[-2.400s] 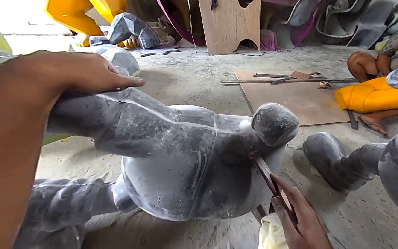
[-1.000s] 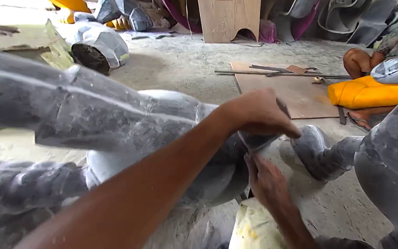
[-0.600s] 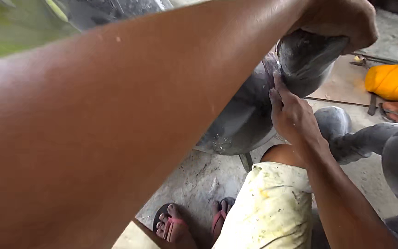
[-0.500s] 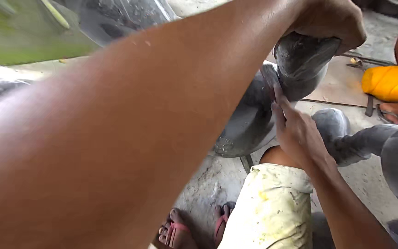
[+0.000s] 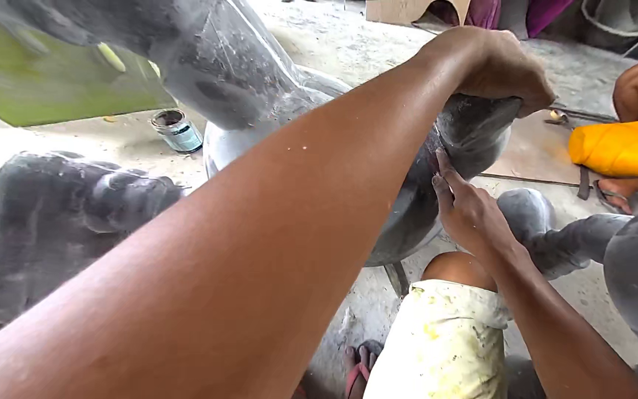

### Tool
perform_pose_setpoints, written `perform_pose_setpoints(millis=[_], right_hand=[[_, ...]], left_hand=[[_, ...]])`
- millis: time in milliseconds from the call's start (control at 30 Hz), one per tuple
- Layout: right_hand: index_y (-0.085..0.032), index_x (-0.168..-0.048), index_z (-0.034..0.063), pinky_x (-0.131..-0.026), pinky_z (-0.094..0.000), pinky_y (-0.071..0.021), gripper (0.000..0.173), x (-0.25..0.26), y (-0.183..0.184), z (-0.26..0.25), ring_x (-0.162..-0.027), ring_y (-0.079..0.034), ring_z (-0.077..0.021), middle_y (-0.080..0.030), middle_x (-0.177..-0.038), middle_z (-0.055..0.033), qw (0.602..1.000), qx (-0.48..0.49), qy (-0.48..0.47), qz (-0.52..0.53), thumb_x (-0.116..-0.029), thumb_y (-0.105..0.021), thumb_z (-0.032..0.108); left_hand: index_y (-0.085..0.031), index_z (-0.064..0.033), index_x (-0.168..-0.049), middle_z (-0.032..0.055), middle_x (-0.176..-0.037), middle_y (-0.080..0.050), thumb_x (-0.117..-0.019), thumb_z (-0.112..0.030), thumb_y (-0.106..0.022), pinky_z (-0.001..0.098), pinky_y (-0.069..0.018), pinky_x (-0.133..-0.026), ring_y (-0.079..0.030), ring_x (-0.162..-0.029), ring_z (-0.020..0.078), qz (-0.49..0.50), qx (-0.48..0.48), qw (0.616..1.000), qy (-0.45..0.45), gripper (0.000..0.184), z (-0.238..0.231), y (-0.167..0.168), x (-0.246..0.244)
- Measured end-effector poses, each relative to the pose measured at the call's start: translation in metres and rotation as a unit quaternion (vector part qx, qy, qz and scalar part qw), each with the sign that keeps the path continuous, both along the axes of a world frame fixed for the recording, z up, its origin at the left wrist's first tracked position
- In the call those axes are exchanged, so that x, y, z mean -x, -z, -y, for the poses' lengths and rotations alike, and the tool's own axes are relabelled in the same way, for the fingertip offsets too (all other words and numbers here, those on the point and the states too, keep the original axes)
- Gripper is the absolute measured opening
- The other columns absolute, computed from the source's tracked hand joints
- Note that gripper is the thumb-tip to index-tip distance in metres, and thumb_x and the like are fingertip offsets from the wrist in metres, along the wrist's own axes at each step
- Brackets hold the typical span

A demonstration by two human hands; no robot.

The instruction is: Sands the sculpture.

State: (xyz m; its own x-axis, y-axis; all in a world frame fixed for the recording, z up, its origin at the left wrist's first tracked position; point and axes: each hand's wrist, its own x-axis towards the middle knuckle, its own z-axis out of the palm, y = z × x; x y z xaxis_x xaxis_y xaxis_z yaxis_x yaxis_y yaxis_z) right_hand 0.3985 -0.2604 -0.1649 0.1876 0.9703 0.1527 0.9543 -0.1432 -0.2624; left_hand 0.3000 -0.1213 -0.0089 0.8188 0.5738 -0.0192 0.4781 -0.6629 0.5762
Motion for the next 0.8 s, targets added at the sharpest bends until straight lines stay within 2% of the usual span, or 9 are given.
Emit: perform_pose_setpoints(millis=[67,133,200,267,367,533,633,700,800], right_hand=[[-0.026,-0.164,0.0375,-0.059,-0.0607,-0.0519,0.054,0.002,-0.004,0.002,-0.073,-0.069,-0.0391,-0.071,-0.088,-0.0168,1.0,0.0,0.006,0.004,-0.111,-0.028,0.049],[-0.028,-0.163,0.0372,-0.054,-0.0575,-0.0517,0.053,0.004,-0.002,0.01,-0.066,-0.067,-0.0356,-0.07,-0.082,-0.0139,1.0,-0.018,-0.009,0.023,-0.1112,-0.029,0.047],[-0.028,-0.163,0.038,-0.053,-0.0567,-0.0513,0.053,0.004,0.005,0.013,-0.062,-0.066,-0.034,-0.069,-0.077,-0.0117,0.999,-0.034,-0.01,0.039,-0.1108,-0.03,0.046],[-0.031,-0.162,0.0371,-0.056,-0.0602,-0.0517,0.052,0.001,0.009,0.0,-0.066,-0.067,-0.0379,-0.07,-0.08,-0.0151,0.999,-0.03,0.004,0.028,-0.1108,-0.031,0.046],[-0.028,-0.163,0.0402,-0.064,-0.0649,-0.0527,0.053,0.004,0.002,-0.018,-0.078,-0.07,-0.0422,-0.073,-0.092,-0.0187,1.0,-0.008,0.022,-0.014,-0.1103,-0.029,0.051],[-0.028,-0.162,0.0408,-0.052,-0.0542,-0.0527,0.053,0.004,0.016,0.022,-0.059,-0.065,-0.0288,-0.067,-0.074,-0.0074,0.999,-0.04,-0.008,0.011,-0.1103,-0.031,0.047],[-0.026,-0.163,0.0395,-0.064,-0.0647,-0.0538,0.053,-0.001,0.009,-0.01,-0.075,-0.07,-0.041,-0.072,-0.088,-0.0179,1.0,-0.001,0.014,-0.014,-0.1105,-0.03,0.049],[-0.022,-0.163,0.0434,-0.072,-0.0656,-0.0542,0.054,0.005,-0.003,-0.022,-0.085,-0.071,-0.0421,-0.073,-0.097,-0.0184,0.999,0.032,0.033,-0.025,-0.1103,-0.027,0.052],[-0.025,-0.163,0.0387,-0.052,-0.056,-0.0521,0.053,0.004,0.004,0.014,-0.061,-0.065,-0.0325,-0.067,-0.076,-0.011,1.0,-0.019,-0.012,-0.008,-0.1109,-0.03,0.047]], left_hand=[[-0.073,-0.0207,-0.084,-0.0039,-0.082,-0.068,-0.0885,-0.046,-0.069,0.041,-0.0516,-0.07,-0.064,-0.079,0.0094,0.01,0.016,1.0,0.009,0.026,-0.007,0.002,-0.004],[-0.075,-0.0184,-0.089,-0.0025,-0.086,-0.069,-0.0923,-0.045,-0.068,0.0411,-0.053,-0.073,-0.065,-0.081,0.01,0.018,0.047,0.998,0.028,0.028,-0.014,0.003,-0.004],[-0.073,-0.0175,-0.084,-0.0033,-0.082,-0.067,-0.0944,-0.043,-0.066,0.0385,-0.0518,-0.069,-0.064,-0.078,0.0088,0.021,0.055,0.997,0.04,0.028,-0.021,0.002,-0.002],[-0.071,-0.0186,-0.077,-0.0049,-0.077,-0.065,-0.0934,-0.044,-0.066,0.0372,-0.0497,-0.066,-0.062,-0.073,0.0078,0.022,0.04,0.998,0.041,0.03,-0.028,0.001,-0.004],[-0.074,-0.0193,-0.086,-0.0037,-0.083,-0.068,-0.0917,-0.048,-0.066,0.0408,-0.0526,-0.07,-0.065,-0.079,0.0096,0.011,0.03,0.999,0.041,0.03,-0.032,0.003,-0.007],[-0.074,-0.0171,-0.093,-0.0009,-0.087,-0.069,-0.091,-0.045,-0.067,0.0407,-0.0541,-0.073,-0.066,-0.082,0.0108,0.017,0.063,0.998,0.013,0.029,-0.038,-0.001,-0.005],[-0.073,-0.0175,-0.088,-0.002,-0.083,-0.067,-0.0933,-0.043,-0.065,0.0392,-0.0525,-0.069,-0.064,-0.078,0.01,0.015,0.069,0.997,0.016,0.027,-0.028,0.0,-0.004],[-0.073,-0.0188,-0.087,-0.0028,-0.083,-0.067,-0.0938,-0.044,-0.065,0.038,-0.053,-0.069,-0.065,-0.078,0.0091,0.015,0.07,0.997,0.019,0.027,-0.026,0.002,-0.004],[-0.073,-0.0172,-0.083,-0.0022,-0.079,-0.067,-0.0925,-0.042,-0.067,0.0377,-0.0526,-0.066,-0.065,-0.075,0.0093,0.038,0.078,0.996,0.013,0.028,-0.031,0.002,-0.002]])
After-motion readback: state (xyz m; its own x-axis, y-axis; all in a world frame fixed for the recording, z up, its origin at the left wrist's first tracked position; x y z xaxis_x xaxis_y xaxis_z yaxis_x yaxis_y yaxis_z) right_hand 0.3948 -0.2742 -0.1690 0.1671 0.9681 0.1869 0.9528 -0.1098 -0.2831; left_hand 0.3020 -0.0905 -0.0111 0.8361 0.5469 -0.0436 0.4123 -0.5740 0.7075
